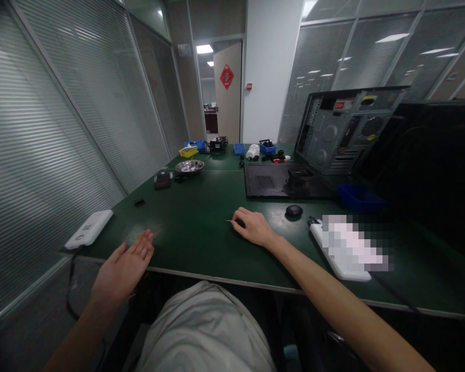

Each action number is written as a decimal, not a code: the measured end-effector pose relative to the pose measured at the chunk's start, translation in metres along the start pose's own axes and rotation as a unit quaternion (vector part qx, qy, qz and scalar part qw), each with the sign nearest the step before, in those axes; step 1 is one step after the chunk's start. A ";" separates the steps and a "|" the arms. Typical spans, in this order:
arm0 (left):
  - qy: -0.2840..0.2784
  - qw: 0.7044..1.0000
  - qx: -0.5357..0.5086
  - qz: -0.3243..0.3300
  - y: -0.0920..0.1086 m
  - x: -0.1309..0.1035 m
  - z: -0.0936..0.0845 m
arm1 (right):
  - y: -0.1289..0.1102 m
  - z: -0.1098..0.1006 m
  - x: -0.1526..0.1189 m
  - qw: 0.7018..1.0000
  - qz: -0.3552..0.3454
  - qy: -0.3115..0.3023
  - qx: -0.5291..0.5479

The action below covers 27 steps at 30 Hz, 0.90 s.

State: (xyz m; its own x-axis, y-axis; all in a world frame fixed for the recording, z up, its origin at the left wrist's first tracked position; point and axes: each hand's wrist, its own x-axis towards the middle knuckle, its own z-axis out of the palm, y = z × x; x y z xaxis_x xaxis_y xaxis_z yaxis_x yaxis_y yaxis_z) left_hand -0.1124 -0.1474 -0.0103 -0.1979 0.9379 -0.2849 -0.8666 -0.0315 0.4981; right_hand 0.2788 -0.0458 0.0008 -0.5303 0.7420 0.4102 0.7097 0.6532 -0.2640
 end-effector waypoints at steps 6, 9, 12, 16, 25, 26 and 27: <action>0.012 1.000 0.004 0.015 0.017 0.020 0.007 | -0.001 0.000 -0.001 1.000 0.004 -0.002 0.002; 0.025 0.998 -0.030 0.043 0.019 0.033 0.020 | 0.000 0.000 -0.002 1.000 0.003 -0.001 0.001; -0.019 0.999 -0.026 0.029 0.018 0.019 0.013 | 0.002 0.000 -0.001 1.000 -0.003 -0.004 0.001; -0.031 0.999 0.000 0.012 0.028 0.005 0.000 | 0.002 0.001 0.000 1.000 -0.002 -0.004 0.002; 0.052 0.995 0.059 0.068 0.061 0.097 0.023 | -0.002 0.000 -0.001 1.000 -0.003 -0.009 -0.006; 0.054 0.989 0.108 0.091 0.062 0.105 0.026 | -0.002 0.000 -0.001 1.000 -0.003 -0.011 -0.007; 0.049 0.977 0.170 0.117 0.064 0.113 0.029 | -0.001 0.000 -0.001 1.000 -0.003 -0.012 -0.008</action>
State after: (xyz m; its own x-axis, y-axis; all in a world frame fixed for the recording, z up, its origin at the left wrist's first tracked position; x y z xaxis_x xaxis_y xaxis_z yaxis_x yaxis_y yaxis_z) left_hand -0.1763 -0.0336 0.0133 -0.4303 0.8803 -0.1996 -0.5932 -0.1091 0.7976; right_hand 0.2783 -0.0475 0.0008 -0.5450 0.7415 0.3914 0.7136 0.6553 -0.2476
